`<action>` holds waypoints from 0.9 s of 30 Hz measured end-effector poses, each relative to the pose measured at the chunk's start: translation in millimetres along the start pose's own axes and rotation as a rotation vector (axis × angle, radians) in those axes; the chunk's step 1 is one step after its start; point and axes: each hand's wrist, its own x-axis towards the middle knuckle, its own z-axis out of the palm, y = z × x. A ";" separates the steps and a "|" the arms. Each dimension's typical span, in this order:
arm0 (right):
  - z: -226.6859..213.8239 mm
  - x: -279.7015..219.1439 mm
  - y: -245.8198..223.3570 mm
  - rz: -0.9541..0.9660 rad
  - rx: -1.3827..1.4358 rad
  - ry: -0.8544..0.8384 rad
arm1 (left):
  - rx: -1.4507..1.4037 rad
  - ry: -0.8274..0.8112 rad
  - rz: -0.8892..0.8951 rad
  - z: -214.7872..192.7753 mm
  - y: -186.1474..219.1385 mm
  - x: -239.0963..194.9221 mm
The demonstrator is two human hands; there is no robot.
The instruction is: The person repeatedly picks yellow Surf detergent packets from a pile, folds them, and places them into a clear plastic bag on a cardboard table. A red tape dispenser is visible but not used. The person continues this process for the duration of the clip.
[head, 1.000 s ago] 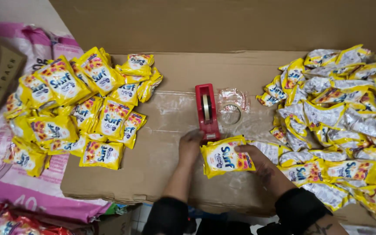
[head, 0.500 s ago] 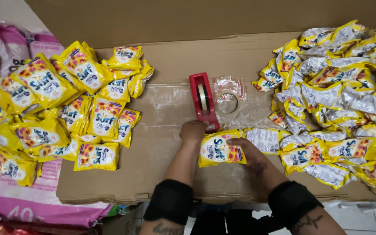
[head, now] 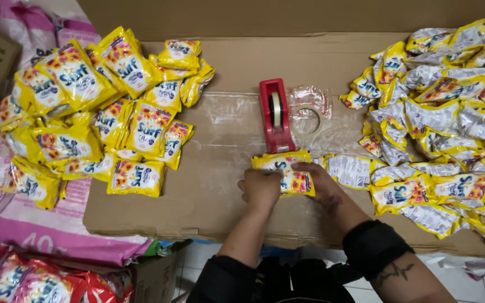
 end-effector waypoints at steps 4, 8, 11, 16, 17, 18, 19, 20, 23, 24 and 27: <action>3.0 -0.6 -0.9 0.011 -0.008 -0.045 | 0.025 0.019 0.062 0.7 -0.1 -8.8; 6.0 -2.4 -2.4 0.007 -0.010 -0.034 | 0.162 0.083 0.193 8.4 -10.4 -13.0; -5.5 0.8 0.8 -0.004 -0.002 -0.038 | 0.257 0.149 0.341 3.8 -12.8 -24.0; -6.1 1.0 -8.1 0.005 -0.031 -0.038 | 0.350 0.147 0.435 -12.5 -32.5 21.3; -10.9 4.0 -8.4 0.009 -0.011 -0.045 | 0.268 0.173 0.616 -6.8 -50.5 52.7; -16.9 2.6 -4.0 0.018 0.012 -0.045 | 0.183 0.193 0.789 -0.6 -72.9 80.7; -31.3 5.5 2.5 0.019 0.017 -0.036 | 0.186 0.184 0.786 2.4 -79.4 89.5; -43.8 12.6 4.6 0.029 -0.018 -0.039 | -0.314 -0.263 0.277 4.6 -82.5 100.8; -57.1 26.1 -0.2 -0.016 -0.086 0.008 | -0.825 -0.809 -0.296 5.7 -67.9 113.1; -60.5 21.8 5.4 -0.045 -0.103 0.070 | -0.858 -0.915 -0.357 5.9 -68.2 106.9; -17.4 -7.5 -17.6 0.098 -0.098 -0.002 | -0.792 -1.038 -0.277 11.6 -77.3 117.8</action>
